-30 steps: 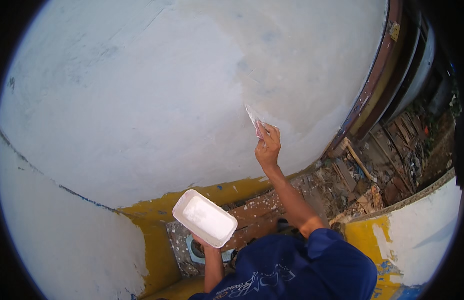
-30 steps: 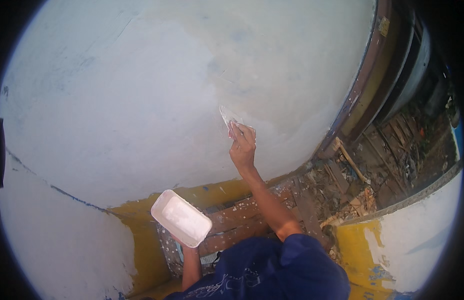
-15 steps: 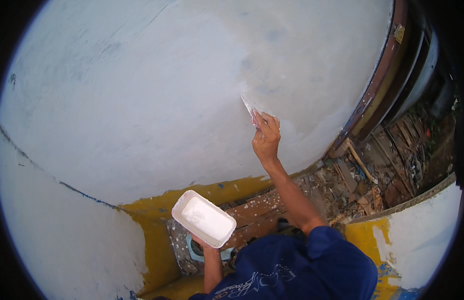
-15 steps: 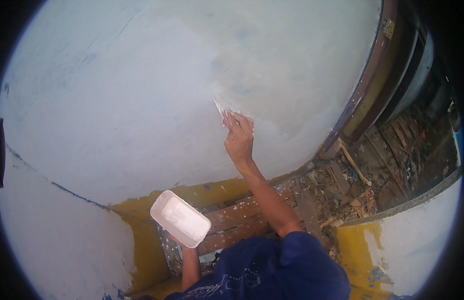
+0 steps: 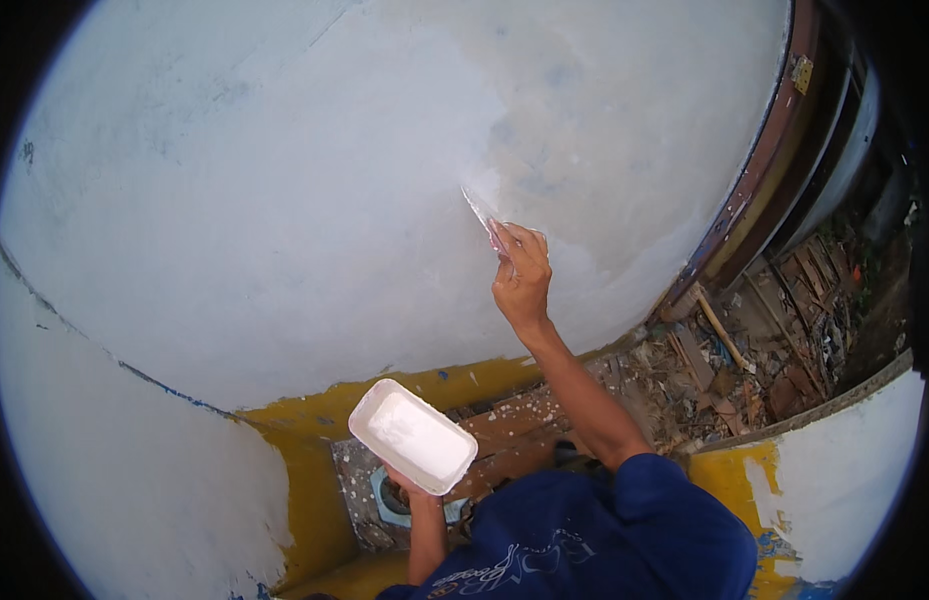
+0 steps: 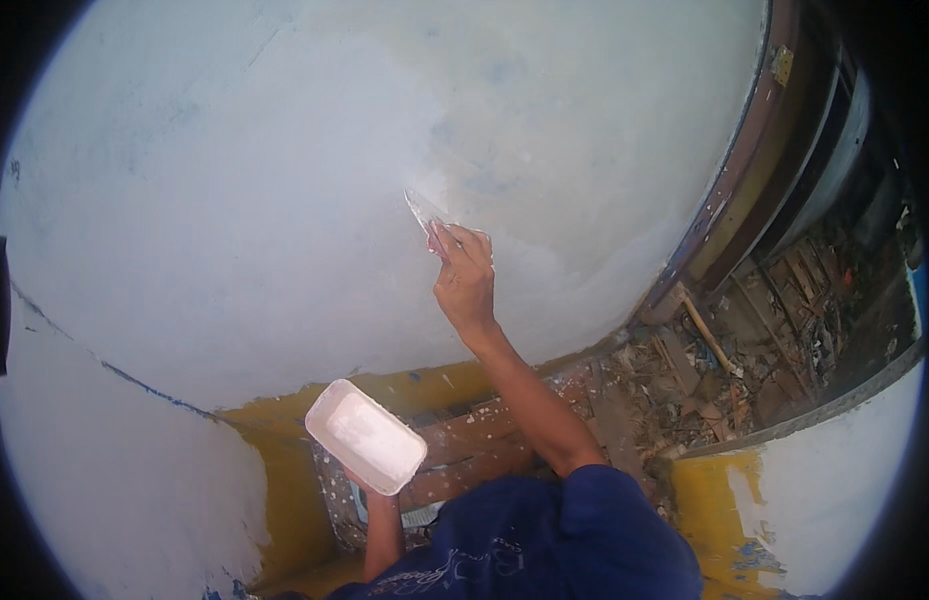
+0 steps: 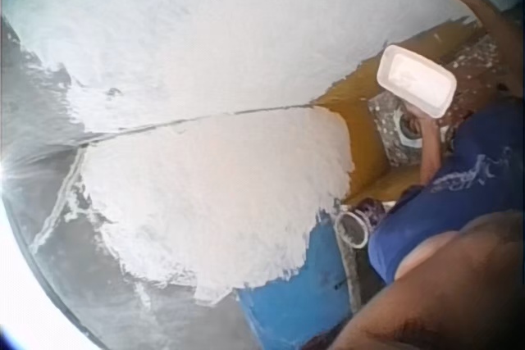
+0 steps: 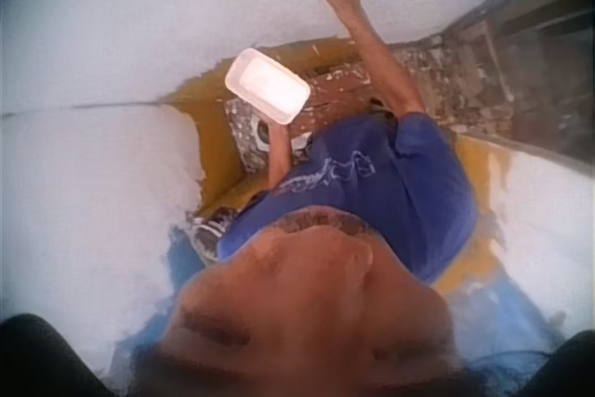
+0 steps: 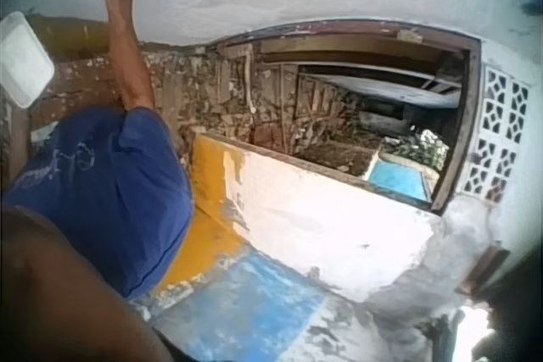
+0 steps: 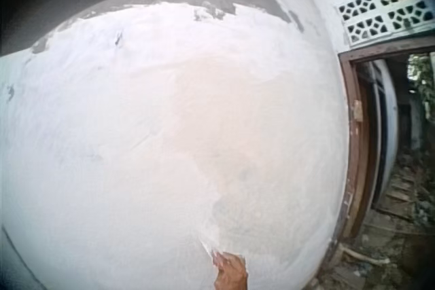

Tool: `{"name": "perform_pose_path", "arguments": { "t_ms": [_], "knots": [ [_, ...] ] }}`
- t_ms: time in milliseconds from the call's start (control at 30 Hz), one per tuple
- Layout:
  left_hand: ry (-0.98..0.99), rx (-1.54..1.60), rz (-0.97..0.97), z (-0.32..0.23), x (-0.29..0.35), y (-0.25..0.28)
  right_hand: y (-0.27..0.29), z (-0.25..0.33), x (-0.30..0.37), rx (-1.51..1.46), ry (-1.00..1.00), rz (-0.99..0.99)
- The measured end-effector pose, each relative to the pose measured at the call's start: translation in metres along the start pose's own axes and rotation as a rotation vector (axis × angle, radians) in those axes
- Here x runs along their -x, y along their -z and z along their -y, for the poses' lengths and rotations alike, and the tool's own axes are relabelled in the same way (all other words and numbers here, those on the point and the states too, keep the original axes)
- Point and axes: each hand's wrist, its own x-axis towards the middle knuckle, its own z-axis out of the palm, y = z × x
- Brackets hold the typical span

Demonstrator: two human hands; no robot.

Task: The person applies white plaster from a container onto a wall using a putty knife, spreading the substance across the surface with repetitive strokes.

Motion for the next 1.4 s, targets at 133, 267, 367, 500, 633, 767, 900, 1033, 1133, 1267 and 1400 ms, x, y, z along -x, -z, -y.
{"name": "perform_pose_path", "arguments": {
  "t_ms": [133, 267, 367, 500, 633, 767, 900, 1033, 1133, 1267, 1400],
  "knots": [
    [0.019, 0.091, -0.021, -0.001, 0.004, -0.007, 0.004, -0.013, -0.046, 0.209, 0.125, -0.341],
    [0.041, 0.05, 0.001, 0.006, 0.004, -0.006, -0.029, -0.039, -0.035, 0.319, 0.194, -0.165],
    [0.03, 0.04, 0.024, 0.003, 0.003, -0.008, -0.039, -0.023, 0.021, 0.172, 0.16, 0.011],
    [0.023, 0.029, 0.031, 0.0, 0.002, -0.016, 0.018, -0.005, -0.011, 0.112, 0.12, -0.047],
    [0.067, 0.025, 0.098, 0.001, 0.005, -0.016, 0.074, -0.023, -0.115, 0.253, 0.188, -0.251],
    [0.063, 0.1, -0.006, 0.003, 0.006, -0.015, 0.067, -0.032, -0.135, 0.34, 0.251, -0.245],
    [0.045, -0.02, 0.046, 0.008, 0.004, -0.009, 0.018, -0.024, -0.052, 0.236, 0.269, 0.011],
    [0.068, 0.024, 0.008, 0.011, 0.003, -0.006, 0.007, -0.008, -0.001, 0.14, 0.227, 0.205],
    [0.021, 0.072, -0.027, 0.006, 0.004, 0.0, 0.031, -0.008, -0.032, 0.043, 0.207, 0.049],
    [0.043, 0.064, -0.015, 0.012, 0.005, -0.001, 0.08, -0.046, -0.11, 0.227, 0.225, -0.231],
    [0.061, 0.043, 0.011, 0.016, 0.003, -0.007, 0.065, -0.073, -0.069, 0.288, 0.237, -0.117]
  ]
}}
